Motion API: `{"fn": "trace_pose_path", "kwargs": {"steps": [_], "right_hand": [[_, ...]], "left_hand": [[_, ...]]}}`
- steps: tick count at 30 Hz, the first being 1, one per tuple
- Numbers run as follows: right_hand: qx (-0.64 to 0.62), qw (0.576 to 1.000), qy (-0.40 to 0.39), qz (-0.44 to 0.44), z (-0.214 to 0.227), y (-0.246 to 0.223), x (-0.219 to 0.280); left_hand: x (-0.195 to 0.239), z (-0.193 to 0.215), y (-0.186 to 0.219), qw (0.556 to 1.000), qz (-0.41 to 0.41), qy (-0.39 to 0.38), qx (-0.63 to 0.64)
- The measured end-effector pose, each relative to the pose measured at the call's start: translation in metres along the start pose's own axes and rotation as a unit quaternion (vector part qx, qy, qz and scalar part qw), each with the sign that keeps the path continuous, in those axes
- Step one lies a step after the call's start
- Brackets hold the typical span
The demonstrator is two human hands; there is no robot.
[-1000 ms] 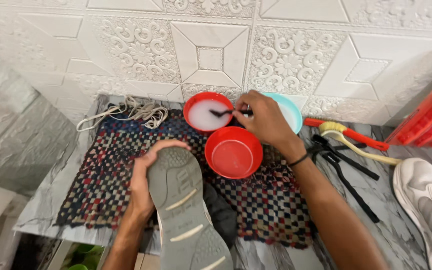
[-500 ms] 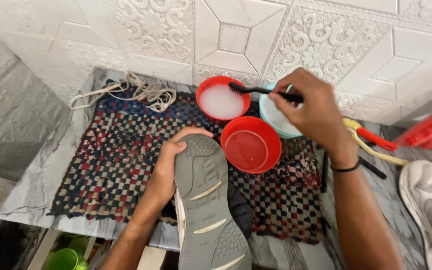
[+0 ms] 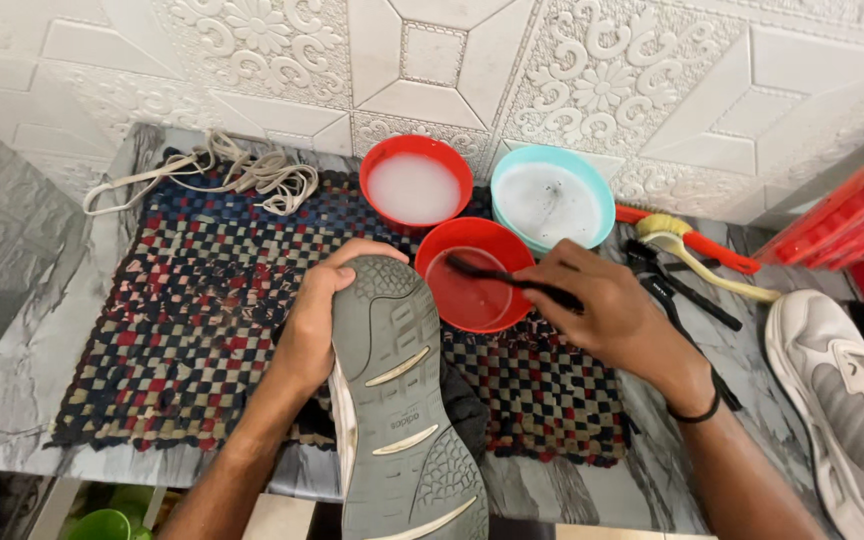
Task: The person scrubs the sole of a grey sneaker using a brush dipped in soapy water from a red bowl. They wipe the shoe with a cloth and repeat the scrubbing and wiping process on different sections of the sole.
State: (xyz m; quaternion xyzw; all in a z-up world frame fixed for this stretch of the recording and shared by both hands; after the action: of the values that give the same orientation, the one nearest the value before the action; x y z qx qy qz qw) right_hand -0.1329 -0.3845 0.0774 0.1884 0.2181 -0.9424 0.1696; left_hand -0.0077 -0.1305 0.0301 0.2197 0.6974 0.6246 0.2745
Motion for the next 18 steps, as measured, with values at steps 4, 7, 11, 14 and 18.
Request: {"fn": "trace_pose_path", "kwargs": {"steps": [4, 7, 11, 14, 18], "right_hand": [[-0.027, 0.999, -0.025, 0.019, 0.005, -0.01, 0.004], [0.022, 0.999, -0.021, 0.011, 0.01, -0.011, 0.009], [0.123, 0.992, -0.014, 0.008, 0.004, -0.011, 0.015], [0.196, 0.981, 0.004, 0.008, 0.001, -0.016, 0.015], [0.245, 0.969, 0.017, 0.04, 0.004, -0.014, 0.024]], "left_hand": [[-0.002, -0.003, 0.006, 1.0, -0.019, -0.013, 0.002], [-0.004, -0.002, 0.0, 0.999, -0.022, -0.023, 0.041], [0.0, 0.002, 0.005, 0.999, -0.04, -0.027, 0.022], [-0.001, 0.007, -0.004, 0.998, -0.062, -0.029, 0.009], [-0.001, 0.009, -0.013, 0.995, -0.016, -0.034, 0.094]]}}
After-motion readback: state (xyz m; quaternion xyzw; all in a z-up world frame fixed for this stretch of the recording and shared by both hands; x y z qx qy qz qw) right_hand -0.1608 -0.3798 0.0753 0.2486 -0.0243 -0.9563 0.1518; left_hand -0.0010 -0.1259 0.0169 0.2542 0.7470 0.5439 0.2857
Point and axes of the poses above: each hand's wrist, its own x-axis away from the middle knuckle, its own z-axis out of the back of the hand, y = z × x, the point moved 1 cm from there along -x, towards the middle knuckle, and after that the axes turned 7 degrees about z, right-handed, at the moved point
